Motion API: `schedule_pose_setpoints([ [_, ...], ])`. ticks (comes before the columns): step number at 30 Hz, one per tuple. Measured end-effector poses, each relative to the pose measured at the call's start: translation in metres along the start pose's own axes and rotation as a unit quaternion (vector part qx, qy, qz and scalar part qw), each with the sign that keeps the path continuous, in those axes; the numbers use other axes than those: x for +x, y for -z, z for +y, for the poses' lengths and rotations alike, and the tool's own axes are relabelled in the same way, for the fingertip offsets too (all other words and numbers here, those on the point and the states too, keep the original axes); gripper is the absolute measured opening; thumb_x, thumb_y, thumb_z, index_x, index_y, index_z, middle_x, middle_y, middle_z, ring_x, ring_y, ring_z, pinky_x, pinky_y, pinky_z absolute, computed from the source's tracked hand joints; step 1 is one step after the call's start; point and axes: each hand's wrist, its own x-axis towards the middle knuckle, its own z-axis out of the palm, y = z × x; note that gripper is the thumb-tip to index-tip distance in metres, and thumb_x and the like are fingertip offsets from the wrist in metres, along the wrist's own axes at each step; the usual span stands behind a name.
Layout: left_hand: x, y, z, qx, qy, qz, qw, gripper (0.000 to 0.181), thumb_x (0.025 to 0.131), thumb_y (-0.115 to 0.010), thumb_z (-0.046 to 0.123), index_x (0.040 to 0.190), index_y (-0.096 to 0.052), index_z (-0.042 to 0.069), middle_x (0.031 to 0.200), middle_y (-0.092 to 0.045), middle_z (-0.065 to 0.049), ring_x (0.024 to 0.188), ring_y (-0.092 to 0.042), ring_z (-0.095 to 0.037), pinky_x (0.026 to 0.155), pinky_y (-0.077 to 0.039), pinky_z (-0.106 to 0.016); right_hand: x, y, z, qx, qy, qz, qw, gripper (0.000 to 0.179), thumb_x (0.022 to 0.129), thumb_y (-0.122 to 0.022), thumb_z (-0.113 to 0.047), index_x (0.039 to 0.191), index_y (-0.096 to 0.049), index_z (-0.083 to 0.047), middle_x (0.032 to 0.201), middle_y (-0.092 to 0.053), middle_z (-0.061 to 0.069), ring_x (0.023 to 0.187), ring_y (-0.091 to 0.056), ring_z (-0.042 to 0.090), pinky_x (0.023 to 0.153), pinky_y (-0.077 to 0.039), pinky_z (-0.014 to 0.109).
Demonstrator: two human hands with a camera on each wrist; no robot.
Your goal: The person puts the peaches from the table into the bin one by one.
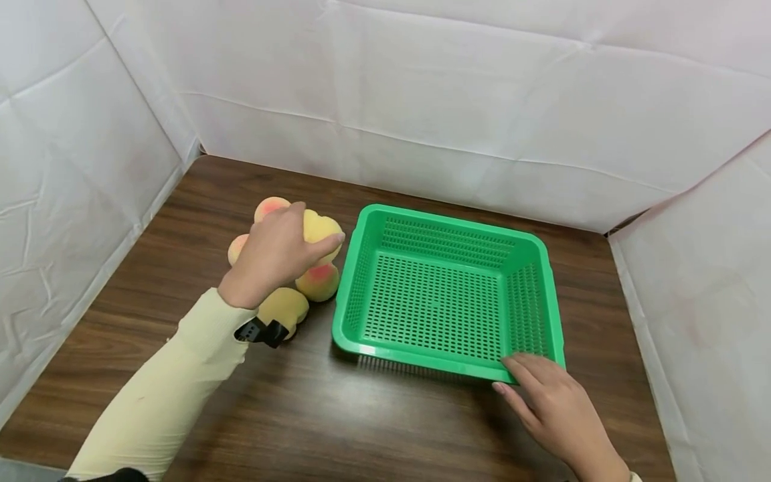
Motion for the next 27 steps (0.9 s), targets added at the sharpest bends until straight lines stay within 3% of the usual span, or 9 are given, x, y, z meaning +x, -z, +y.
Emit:
schedule_pose_setpoints([
  [6, 0.010, -0.007, 0.021, -0.015, -0.028, -0.003, 0.9995, 0.045, 0.093, -0.064, 0.048, 0.091, -0.051, 0.005, 0.078, -0.052, -0.008, 0.073, -0.051, -0.025, 0.061, -0.039, -0.032, -0.001, 0.003, 0.001, -0.001, 0.000, 0.004, 1.0000, 0.055, 0.106, -0.052, -0.054, 0.120, -0.075, -0.006, 0.115, -0.077, 0.013, 0.108, -0.073, 0.033, 0.090, -0.058, 0.051],
  [13, 0.020, -0.009, 0.045, -0.009, -0.032, -0.028, 0.9991, 0.053, 0.095, -0.063, 0.056, 0.102, -0.053, 0.004, 0.084, -0.052, -0.007, 0.072, -0.053, -0.025, 0.059, -0.041, -0.032, -0.002, 0.006, 0.000, -0.005, -0.007, -0.003, 1.0000, 0.052, 0.105, -0.056, -0.052, 0.120, -0.075, -0.006, 0.117, -0.077, 0.013, 0.109, -0.073, 0.033, 0.091, -0.058, 0.052],
  [18, 0.028, -0.010, 0.063, 0.008, -0.041, -0.035, 0.9985, 0.056, 0.095, -0.060, 0.057, 0.108, -0.055, 0.003, 0.088, -0.056, -0.008, 0.079, -0.057, -0.028, 0.070, -0.047, -0.038, -0.002, 0.007, 0.000, -0.005, -0.008, -0.007, 0.9999, 0.049, 0.104, -0.060, -0.050, 0.121, -0.075, -0.006, 0.117, -0.077, 0.013, 0.110, -0.073, 0.034, 0.091, -0.058, 0.052],
  [27, 0.041, -0.016, 0.084, 0.016, -0.066, -0.036, 0.9970, 0.050, 0.098, -0.059, 0.056, 0.095, -0.056, 0.006, 0.087, -0.057, -0.008, 0.078, -0.057, -0.028, 0.081, -0.049, -0.046, 0.000, 0.005, -0.003, -0.002, -0.006, -0.003, 1.0000, 0.050, 0.105, -0.057, -0.050, 0.119, -0.076, -0.006, 0.117, -0.077, 0.013, 0.110, -0.073, 0.035, 0.091, -0.058, 0.053],
])
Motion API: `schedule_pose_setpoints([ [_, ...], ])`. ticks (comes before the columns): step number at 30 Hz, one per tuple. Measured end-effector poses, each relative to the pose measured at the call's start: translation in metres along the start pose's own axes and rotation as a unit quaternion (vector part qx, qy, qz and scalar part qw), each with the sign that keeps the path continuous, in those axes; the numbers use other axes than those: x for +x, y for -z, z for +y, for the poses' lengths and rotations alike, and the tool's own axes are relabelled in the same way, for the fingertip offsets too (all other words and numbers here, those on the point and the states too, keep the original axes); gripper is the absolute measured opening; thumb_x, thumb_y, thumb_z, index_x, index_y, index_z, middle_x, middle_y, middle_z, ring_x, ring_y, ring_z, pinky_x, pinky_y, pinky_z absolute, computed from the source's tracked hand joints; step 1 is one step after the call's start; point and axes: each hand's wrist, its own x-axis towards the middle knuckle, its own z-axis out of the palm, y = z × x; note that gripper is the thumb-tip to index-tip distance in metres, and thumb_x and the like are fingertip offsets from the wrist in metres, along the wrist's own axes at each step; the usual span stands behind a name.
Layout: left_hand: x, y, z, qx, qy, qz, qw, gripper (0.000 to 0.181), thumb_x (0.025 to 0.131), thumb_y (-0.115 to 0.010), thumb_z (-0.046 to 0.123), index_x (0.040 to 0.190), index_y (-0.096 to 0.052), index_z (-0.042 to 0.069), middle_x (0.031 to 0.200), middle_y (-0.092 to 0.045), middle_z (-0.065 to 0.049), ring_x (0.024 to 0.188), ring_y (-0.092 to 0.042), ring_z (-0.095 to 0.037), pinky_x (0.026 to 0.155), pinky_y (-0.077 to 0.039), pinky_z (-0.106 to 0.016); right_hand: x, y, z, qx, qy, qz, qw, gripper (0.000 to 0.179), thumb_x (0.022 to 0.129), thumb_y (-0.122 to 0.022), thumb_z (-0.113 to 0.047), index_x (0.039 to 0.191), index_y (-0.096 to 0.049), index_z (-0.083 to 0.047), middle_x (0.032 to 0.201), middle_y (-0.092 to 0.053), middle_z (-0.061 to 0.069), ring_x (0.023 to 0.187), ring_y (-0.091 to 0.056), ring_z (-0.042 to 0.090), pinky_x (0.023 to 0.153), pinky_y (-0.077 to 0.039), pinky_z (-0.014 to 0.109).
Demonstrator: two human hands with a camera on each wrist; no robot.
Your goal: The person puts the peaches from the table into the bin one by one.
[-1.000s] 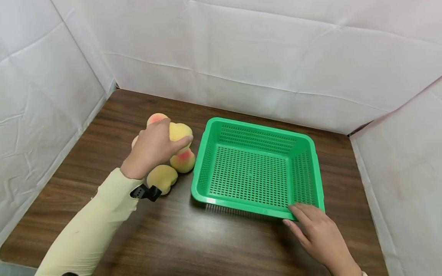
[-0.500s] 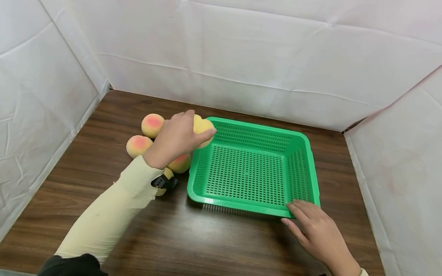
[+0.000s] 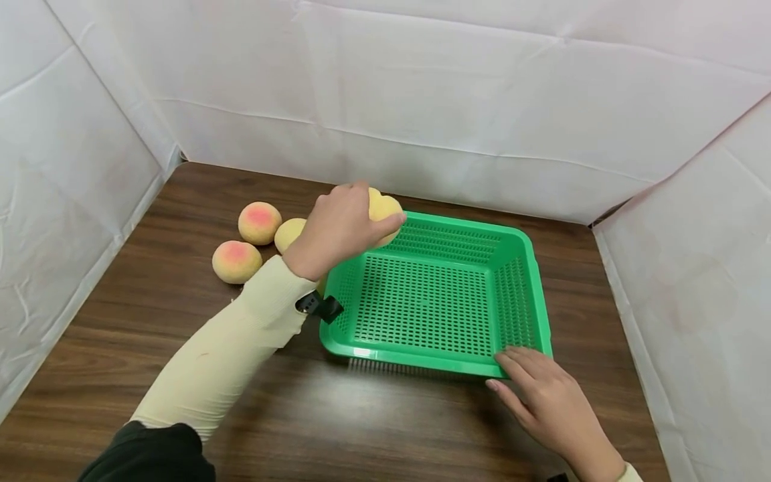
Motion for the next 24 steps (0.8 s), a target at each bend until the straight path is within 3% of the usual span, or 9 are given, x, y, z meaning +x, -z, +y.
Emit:
schedule_pose_setpoints([
  [11, 0.013, -0.007, 0.015, -0.012, 0.006, 0.022, 0.9997, 0.052, 0.099, -0.060, 0.057, 0.091, -0.059, 0.006, 0.084, -0.061, -0.008, 0.070, -0.062, -0.027, 0.070, -0.050, -0.040, 0.003, -0.003, -0.002, 0.005, 0.009, 0.003, 0.9999, 0.051, 0.106, -0.055, -0.051, 0.119, -0.076, -0.006, 0.115, -0.077, 0.013, 0.109, -0.073, 0.034, 0.092, -0.058, 0.053],
  [17, 0.017, -0.014, 0.020, -0.008, 0.026, 0.002, 0.9996, 0.056, 0.099, -0.059, 0.060, 0.100, -0.060, 0.004, 0.090, -0.063, -0.009, 0.075, -0.064, -0.026, 0.073, -0.052, -0.040, 0.003, -0.005, -0.003, 0.006, 0.009, 0.004, 0.9999, 0.050, 0.106, -0.055, -0.050, 0.119, -0.076, -0.006, 0.115, -0.077, 0.013, 0.108, -0.074, 0.034, 0.092, -0.058, 0.054],
  [24, 0.023, -0.029, 0.013, 0.013, 0.040, -0.018, 0.9990, 0.057, 0.101, -0.057, 0.059, 0.100, -0.061, 0.003, 0.088, -0.062, -0.010, 0.071, -0.064, -0.025, 0.067, -0.053, -0.035, 0.001, -0.007, -0.003, 0.008, 0.002, -0.004, 1.0000, 0.055, 0.107, -0.051, -0.053, 0.120, -0.076, -0.005, 0.115, -0.078, 0.013, 0.109, -0.073, 0.034, 0.096, -0.055, 0.052],
])
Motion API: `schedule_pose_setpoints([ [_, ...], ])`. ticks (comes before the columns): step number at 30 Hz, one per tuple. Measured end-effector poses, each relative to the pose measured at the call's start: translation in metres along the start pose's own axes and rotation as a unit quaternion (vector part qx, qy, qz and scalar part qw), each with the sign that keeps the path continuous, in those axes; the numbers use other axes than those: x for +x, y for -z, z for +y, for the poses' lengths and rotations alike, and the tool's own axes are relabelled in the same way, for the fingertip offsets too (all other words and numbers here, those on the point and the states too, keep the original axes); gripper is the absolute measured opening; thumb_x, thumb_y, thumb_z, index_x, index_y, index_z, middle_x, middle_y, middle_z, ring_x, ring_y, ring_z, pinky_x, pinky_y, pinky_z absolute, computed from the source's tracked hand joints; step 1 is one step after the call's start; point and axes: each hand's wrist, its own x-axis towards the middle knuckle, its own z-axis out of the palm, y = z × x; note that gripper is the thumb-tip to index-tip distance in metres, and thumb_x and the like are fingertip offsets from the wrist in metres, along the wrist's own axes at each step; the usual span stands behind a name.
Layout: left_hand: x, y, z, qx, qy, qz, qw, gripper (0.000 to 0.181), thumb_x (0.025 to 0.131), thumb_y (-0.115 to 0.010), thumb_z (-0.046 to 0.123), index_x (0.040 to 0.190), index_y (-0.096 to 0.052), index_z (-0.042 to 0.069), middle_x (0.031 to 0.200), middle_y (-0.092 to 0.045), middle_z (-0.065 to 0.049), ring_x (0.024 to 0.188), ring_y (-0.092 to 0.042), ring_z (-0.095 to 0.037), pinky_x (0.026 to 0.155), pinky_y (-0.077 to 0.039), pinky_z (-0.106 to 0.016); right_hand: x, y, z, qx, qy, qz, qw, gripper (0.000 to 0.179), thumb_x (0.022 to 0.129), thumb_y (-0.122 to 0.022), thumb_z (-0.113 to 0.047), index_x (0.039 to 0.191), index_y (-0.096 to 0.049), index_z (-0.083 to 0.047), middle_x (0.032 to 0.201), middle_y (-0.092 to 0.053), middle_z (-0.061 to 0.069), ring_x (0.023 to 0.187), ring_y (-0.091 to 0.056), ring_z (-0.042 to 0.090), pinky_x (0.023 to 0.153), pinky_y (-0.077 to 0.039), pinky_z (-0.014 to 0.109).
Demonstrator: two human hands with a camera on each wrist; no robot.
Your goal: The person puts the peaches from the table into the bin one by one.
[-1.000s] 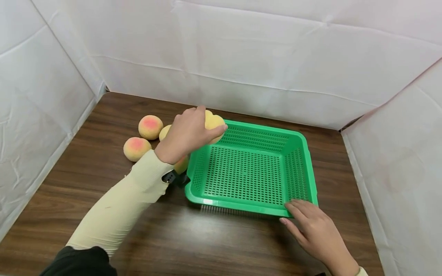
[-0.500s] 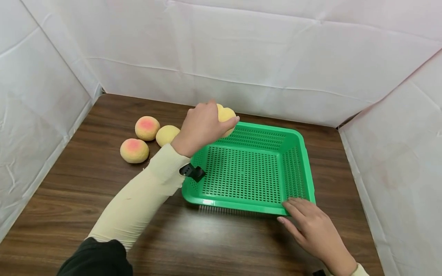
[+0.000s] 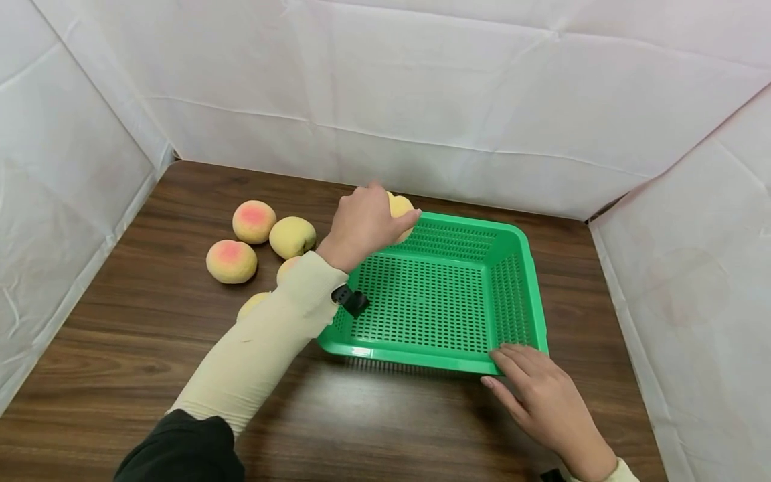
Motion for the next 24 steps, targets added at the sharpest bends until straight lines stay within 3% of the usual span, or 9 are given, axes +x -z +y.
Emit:
schedule_pose_setpoints([
  [7, 0.006, -0.018, -0.007, 0.037, 0.013, -0.019, 0.9990, 0.055, 0.100, -0.058, 0.060, 0.078, -0.057, 0.010, 0.090, -0.060, -0.009, 0.065, -0.061, -0.022, 0.060, -0.049, -0.032, 0.000, -0.001, 0.000, 0.006, 0.001, -0.005, 1.0000, 0.056, 0.106, -0.053, -0.053, 0.121, -0.075, -0.004, 0.116, -0.077, 0.014, 0.110, -0.073, 0.035, 0.097, -0.055, 0.052],
  [15, 0.013, -0.031, -0.008, 0.047, 0.034, -0.040, 0.9975, 0.054, 0.099, -0.060, 0.060, 0.080, -0.058, 0.010, 0.095, -0.062, -0.007, 0.066, -0.061, -0.020, 0.056, -0.045, -0.027, 0.001, -0.002, 0.000, 0.008, 0.003, -0.003, 1.0000, 0.057, 0.107, -0.050, -0.053, 0.120, -0.075, -0.003, 0.116, -0.077, 0.015, 0.110, -0.072, 0.035, 0.096, -0.055, 0.053],
  [24, 0.020, -0.042, -0.016, 0.015, 0.032, -0.081, 0.9961, 0.051, 0.100, -0.064, 0.054, 0.070, -0.059, 0.014, 0.064, -0.053, 0.000, 0.057, -0.052, -0.016, 0.052, -0.040, -0.027, 0.001, -0.002, 0.000, 0.008, 0.002, -0.005, 1.0000, 0.058, 0.108, -0.047, -0.054, 0.120, -0.074, -0.004, 0.116, -0.077, 0.013, 0.110, -0.072, 0.034, 0.098, -0.054, 0.052],
])
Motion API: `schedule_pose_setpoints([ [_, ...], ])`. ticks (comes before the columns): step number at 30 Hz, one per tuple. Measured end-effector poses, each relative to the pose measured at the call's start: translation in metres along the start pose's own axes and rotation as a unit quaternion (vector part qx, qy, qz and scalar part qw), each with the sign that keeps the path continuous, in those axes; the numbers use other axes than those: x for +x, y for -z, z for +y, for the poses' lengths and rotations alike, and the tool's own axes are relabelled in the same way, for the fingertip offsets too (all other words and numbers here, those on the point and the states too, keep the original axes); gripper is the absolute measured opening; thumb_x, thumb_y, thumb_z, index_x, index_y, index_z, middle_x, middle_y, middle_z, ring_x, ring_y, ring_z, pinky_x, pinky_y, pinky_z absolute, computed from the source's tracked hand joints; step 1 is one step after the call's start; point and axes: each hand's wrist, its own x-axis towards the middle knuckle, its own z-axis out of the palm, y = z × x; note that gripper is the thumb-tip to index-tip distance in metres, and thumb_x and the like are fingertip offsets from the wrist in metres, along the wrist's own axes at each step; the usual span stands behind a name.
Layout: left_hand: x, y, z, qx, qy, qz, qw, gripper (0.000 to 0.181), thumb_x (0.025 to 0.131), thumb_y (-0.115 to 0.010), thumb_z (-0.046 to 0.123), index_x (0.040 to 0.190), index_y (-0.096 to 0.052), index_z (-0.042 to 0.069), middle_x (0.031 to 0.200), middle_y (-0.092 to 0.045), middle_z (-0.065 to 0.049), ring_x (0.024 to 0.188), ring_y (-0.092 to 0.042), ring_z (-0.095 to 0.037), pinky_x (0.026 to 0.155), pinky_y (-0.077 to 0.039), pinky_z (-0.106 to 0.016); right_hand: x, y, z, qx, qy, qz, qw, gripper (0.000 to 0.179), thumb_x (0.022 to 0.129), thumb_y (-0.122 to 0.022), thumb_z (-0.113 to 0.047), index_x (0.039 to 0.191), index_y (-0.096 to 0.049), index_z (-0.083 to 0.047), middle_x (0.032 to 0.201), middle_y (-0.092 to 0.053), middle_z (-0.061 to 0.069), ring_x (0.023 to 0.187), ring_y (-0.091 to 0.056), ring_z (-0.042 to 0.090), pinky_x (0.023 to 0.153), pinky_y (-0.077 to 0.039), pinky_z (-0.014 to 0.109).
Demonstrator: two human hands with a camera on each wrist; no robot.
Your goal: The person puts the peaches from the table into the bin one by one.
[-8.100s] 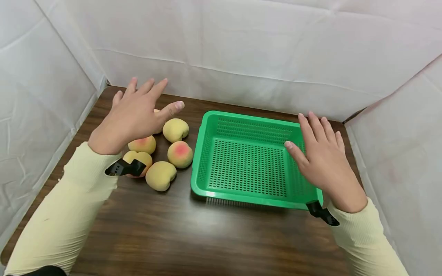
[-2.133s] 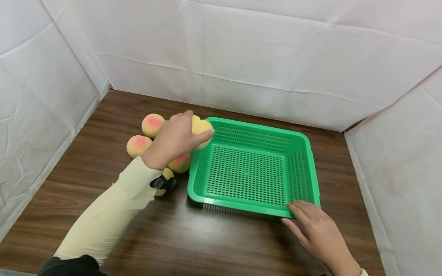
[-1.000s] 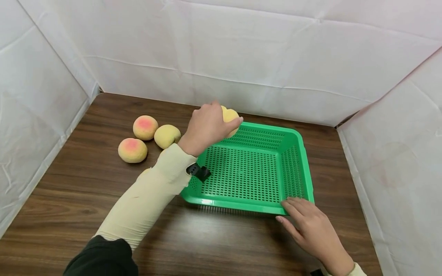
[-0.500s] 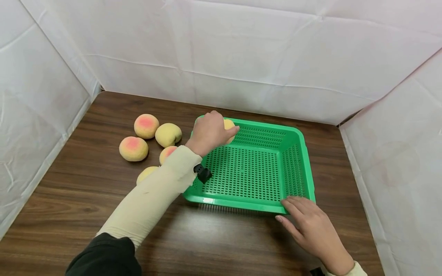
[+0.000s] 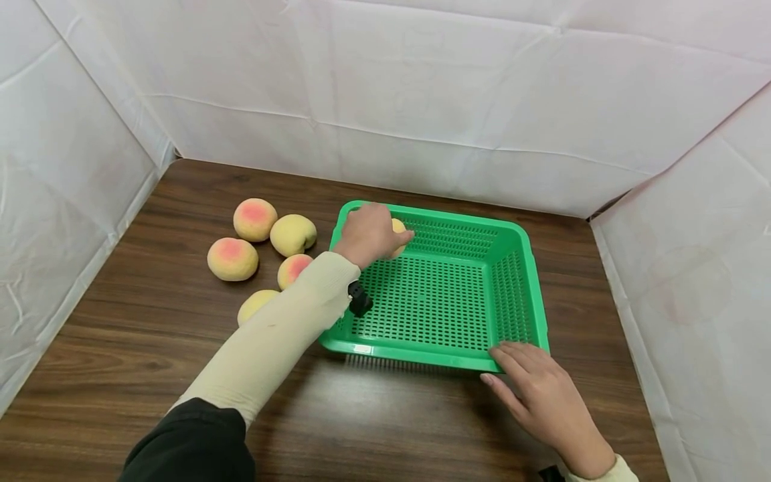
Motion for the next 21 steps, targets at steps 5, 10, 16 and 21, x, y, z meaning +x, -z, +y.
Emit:
schedule_pose_setpoints([
  [5, 0.004, -0.008, -0.003, 0.006, 0.003, -0.006, 1.0000, 0.046, 0.099, -0.066, 0.053, 0.082, -0.066, 0.010, 0.083, -0.062, -0.004, 0.065, -0.061, -0.018, 0.056, -0.048, -0.029, 0.001, 0.000, 0.000, 0.001, 0.002, 0.004, 1.0000, 0.054, 0.109, -0.049, -0.051, 0.119, -0.075, -0.004, 0.115, -0.077, 0.013, 0.109, -0.072, 0.034, 0.097, -0.055, 0.054],
  [10, 0.008, -0.015, -0.006, 0.010, 0.014, -0.015, 0.9997, 0.043, 0.099, -0.067, 0.051, 0.091, -0.070, 0.009, 0.095, -0.069, -0.007, 0.073, -0.066, -0.020, 0.060, -0.051, -0.031, 0.001, -0.002, 0.001, 0.008, 0.012, 0.014, 0.9998, 0.042, 0.109, -0.053, -0.039, 0.117, -0.075, -0.005, 0.113, -0.077, 0.011, 0.107, -0.072, 0.032, 0.095, -0.055, 0.052],
  [16, 0.012, -0.021, -0.008, 0.010, 0.014, -0.024, 0.9996, 0.043, 0.099, -0.068, 0.050, 0.083, -0.069, 0.010, 0.085, -0.066, -0.005, 0.067, -0.062, -0.018, 0.055, -0.047, -0.029, 0.001, -0.002, 0.001, 0.009, 0.010, 0.009, 0.9999, 0.038, 0.109, -0.054, -0.036, 0.116, -0.075, -0.005, 0.114, -0.077, 0.010, 0.109, -0.072, 0.031, 0.097, -0.054, 0.052],
  [21, 0.014, -0.026, -0.010, 0.014, 0.015, -0.034, 0.9992, 0.043, 0.099, -0.068, 0.050, 0.082, -0.068, 0.010, 0.082, -0.063, -0.004, 0.066, -0.061, -0.018, 0.056, -0.046, -0.029, 0.000, -0.003, 0.001, 0.011, 0.006, 0.002, 0.9999, 0.037, 0.108, -0.056, -0.035, 0.117, -0.075, -0.005, 0.115, -0.076, 0.010, 0.110, -0.071, 0.030, 0.099, -0.053, 0.051],
])
